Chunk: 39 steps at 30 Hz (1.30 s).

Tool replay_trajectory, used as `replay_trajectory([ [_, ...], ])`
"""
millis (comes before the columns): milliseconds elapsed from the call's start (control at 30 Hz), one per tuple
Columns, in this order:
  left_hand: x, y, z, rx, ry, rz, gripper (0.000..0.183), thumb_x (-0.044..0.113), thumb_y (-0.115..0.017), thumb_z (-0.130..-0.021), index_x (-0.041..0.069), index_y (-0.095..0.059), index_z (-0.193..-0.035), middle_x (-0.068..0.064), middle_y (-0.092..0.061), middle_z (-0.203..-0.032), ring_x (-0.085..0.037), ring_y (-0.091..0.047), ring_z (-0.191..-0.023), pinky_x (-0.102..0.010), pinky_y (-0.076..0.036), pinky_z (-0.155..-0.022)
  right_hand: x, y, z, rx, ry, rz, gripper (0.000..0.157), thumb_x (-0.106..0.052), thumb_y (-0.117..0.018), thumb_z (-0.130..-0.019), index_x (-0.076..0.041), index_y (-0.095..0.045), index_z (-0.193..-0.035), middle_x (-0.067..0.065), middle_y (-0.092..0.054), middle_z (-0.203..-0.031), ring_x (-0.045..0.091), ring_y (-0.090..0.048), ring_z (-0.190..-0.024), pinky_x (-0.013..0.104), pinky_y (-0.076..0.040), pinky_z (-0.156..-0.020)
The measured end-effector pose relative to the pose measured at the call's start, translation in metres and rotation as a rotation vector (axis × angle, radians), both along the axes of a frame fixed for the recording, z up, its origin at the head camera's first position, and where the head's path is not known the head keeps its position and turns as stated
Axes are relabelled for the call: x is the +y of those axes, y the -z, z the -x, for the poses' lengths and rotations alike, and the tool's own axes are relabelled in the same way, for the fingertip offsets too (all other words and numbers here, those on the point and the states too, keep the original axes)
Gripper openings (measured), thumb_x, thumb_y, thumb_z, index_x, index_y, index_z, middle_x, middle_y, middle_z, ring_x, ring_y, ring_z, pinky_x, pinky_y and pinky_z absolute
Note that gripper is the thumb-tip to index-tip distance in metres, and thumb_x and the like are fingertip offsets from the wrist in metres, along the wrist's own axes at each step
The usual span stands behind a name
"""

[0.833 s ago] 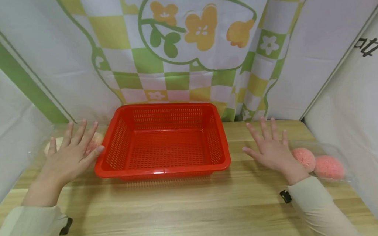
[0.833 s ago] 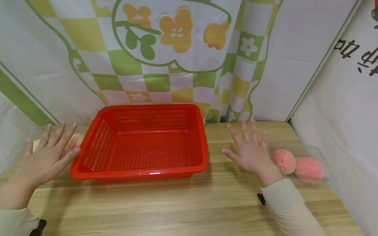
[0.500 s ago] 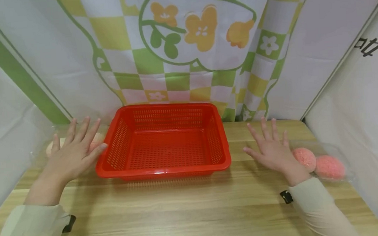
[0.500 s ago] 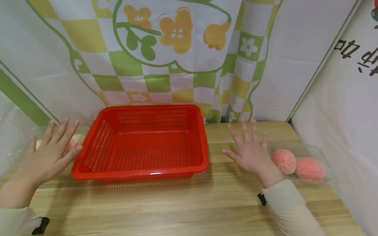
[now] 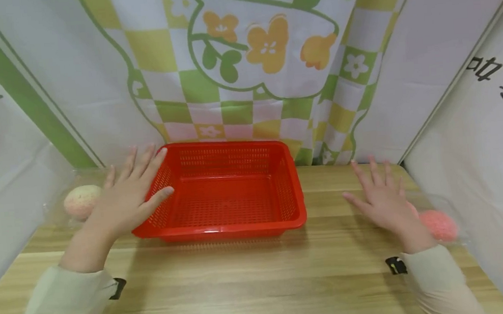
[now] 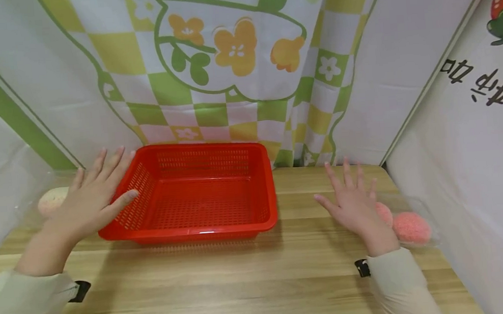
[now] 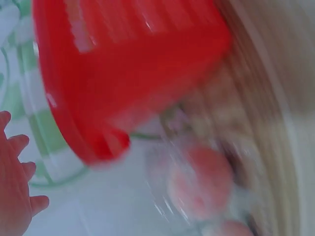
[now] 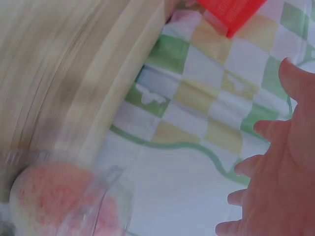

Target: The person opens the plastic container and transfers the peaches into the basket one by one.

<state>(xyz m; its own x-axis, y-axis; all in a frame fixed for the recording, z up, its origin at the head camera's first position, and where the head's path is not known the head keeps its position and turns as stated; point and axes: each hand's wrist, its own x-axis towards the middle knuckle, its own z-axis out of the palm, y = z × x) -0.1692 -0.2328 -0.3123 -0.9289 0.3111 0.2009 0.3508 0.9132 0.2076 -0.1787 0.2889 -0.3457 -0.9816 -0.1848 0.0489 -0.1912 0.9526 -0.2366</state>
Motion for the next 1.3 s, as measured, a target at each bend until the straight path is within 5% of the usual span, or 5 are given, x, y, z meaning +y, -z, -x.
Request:
replay_trajectory([
  [333,0.078,-0.005,-0.004,0.077,0.177,-0.025,0.077,0.063,-0.04,-0.099,0.036,0.002,-0.158,0.013,0.007,-0.167,-0.023,0.006,-0.157,-0.064,-0.012,-0.121,0.031,-0.007,-0.016,0.028,0.073,0.088,0.08,-0.058,-0.037,-0.103,-0.022,0.006,-0.16,0.019,0.027,-0.16,0.054,0.028,-0.143,0.088,0.006,-0.098],
  [567,0.136,0.001,-0.003,0.069,0.331,-0.038,0.074,0.066,-0.031,-0.1,0.034,-0.001,-0.159,0.008,-0.002,-0.169,-0.025,-0.002,-0.157,-0.063,-0.018,-0.121,0.062,-0.003,-0.026,0.056,0.134,0.15,0.078,-0.051,-0.037,-0.104,-0.019,0.009,-0.159,0.021,0.029,-0.159,0.06,0.027,-0.14,0.088,0.008,-0.096],
  [833,0.192,0.006,0.004,0.044,0.462,-0.02,0.075,0.065,-0.036,-0.099,0.035,-0.003,-0.159,0.01,-0.002,-0.168,-0.024,-0.002,-0.157,-0.059,-0.021,-0.122,0.098,-0.001,-0.035,0.088,0.216,0.175,0.076,-0.046,-0.035,-0.105,-0.011,0.007,-0.159,0.032,0.02,-0.158,0.072,0.017,-0.135,0.09,0.002,-0.095],
  [1100,0.237,0.005,0.005,0.021,0.554,0.003,0.074,0.063,-0.036,-0.1,0.028,-0.011,-0.16,0.003,-0.011,-0.168,-0.028,-0.009,-0.156,-0.053,-0.027,-0.121,0.124,0.011,-0.042,0.177,0.176,0.223,0.072,-0.033,-0.035,-0.107,0.005,0.002,-0.155,0.041,0.0,-0.156,0.054,0.009,-0.148,0.066,0.013,-0.118],
  [1300,0.277,0.009,-0.002,0.053,0.613,0.015,0.07,0.057,-0.037,-0.103,0.021,-0.016,-0.16,-0.001,-0.026,-0.164,-0.029,-0.022,-0.154,-0.038,-0.022,-0.125,0.13,0.018,-0.043,0.183,0.252,0.25,0.07,-0.032,-0.033,-0.107,0.011,-0.002,-0.153,0.043,-0.004,-0.154,0.058,0.002,-0.146,0.068,0.005,-0.119],
])
